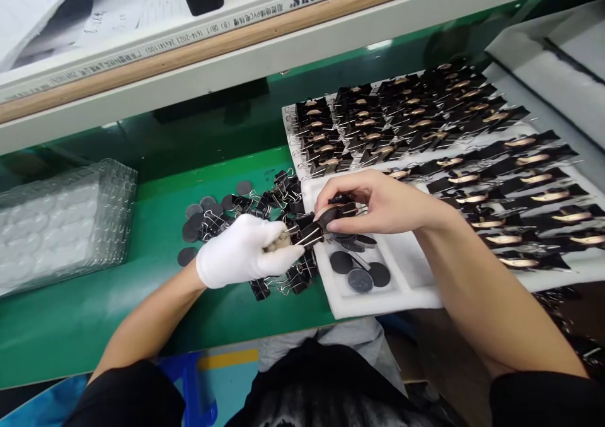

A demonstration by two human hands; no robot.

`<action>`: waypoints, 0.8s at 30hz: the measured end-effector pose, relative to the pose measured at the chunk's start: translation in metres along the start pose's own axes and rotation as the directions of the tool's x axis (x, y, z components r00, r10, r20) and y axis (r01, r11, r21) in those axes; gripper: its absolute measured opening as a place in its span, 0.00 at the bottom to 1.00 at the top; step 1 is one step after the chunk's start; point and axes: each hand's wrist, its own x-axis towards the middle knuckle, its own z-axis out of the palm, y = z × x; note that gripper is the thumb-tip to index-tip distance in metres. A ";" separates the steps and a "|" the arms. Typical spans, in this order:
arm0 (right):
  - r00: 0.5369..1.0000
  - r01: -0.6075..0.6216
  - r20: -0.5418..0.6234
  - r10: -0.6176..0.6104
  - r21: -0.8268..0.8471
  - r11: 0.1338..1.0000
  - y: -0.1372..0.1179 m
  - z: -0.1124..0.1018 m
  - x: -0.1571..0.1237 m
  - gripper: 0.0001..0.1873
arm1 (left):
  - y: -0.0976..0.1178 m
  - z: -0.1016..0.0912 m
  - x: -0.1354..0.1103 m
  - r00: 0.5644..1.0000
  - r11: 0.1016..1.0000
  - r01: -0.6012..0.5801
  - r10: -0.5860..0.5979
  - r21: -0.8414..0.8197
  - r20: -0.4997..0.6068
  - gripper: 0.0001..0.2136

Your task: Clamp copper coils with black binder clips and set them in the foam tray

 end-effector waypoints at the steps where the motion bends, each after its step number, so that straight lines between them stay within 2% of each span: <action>1: 1.000 0.004 0.003 -0.004 0.001 1.000 0.000 0.001 0.000 0.08 | 0.001 0.000 0.000 1.000 1.000 0.003 -0.003 0.000 0.005 0.17; 6: 0.997 0.029 -0.068 -0.033 -0.054 0.998 -0.003 0.006 -0.001 0.07 | 0.004 -0.003 -0.003 0.999 0.999 0.037 -0.038 0.026 0.012 0.17; 11: 0.999 0.046 0.006 -0.046 -0.092 0.995 -0.005 0.009 0.001 0.04 | 0.004 -0.001 -0.004 0.997 0.997 0.040 -0.045 0.060 0.068 0.20; 14: 0.999 0.051 -0.002 -0.052 -0.099 0.994 -0.005 0.009 0.001 0.04 | 0.004 -0.001 -0.003 0.997 0.997 0.049 -0.052 0.053 0.058 0.19; 17: 0.992 0.107 -0.047 -0.114 -0.134 0.985 -0.003 0.010 0.001 0.05 | 0.003 -0.005 0.000 0.996 0.996 0.085 -0.084 -0.018 0.038 0.16; 19: 0.974 0.180 -0.094 -0.204 -0.221 0.959 0.001 0.012 0.001 0.05 | 0.000 -0.007 0.003 0.988 0.978 0.153 -0.150 -0.142 0.033 0.15; 21: 0.946 0.211 -0.146 -0.288 -0.396 0.893 0.005 0.016 0.002 0.04 | -0.006 -0.005 0.006 0.953 0.876 0.299 -0.296 -0.379 0.069 0.19; 23: 0.928 0.190 -0.158 -0.336 -0.575 0.796 0.010 0.020 0.002 0.04 | -0.012 -0.002 0.010 0.890 0.657 0.440 -0.408 -0.612 0.203 0.25; 24: 0.924 0.178 -0.153 -0.349 -0.636 0.751 0.013 0.022 0.002 0.06 | -0.014 0.000 0.011 0.867 0.553 0.478 -0.420 -0.683 0.267 0.26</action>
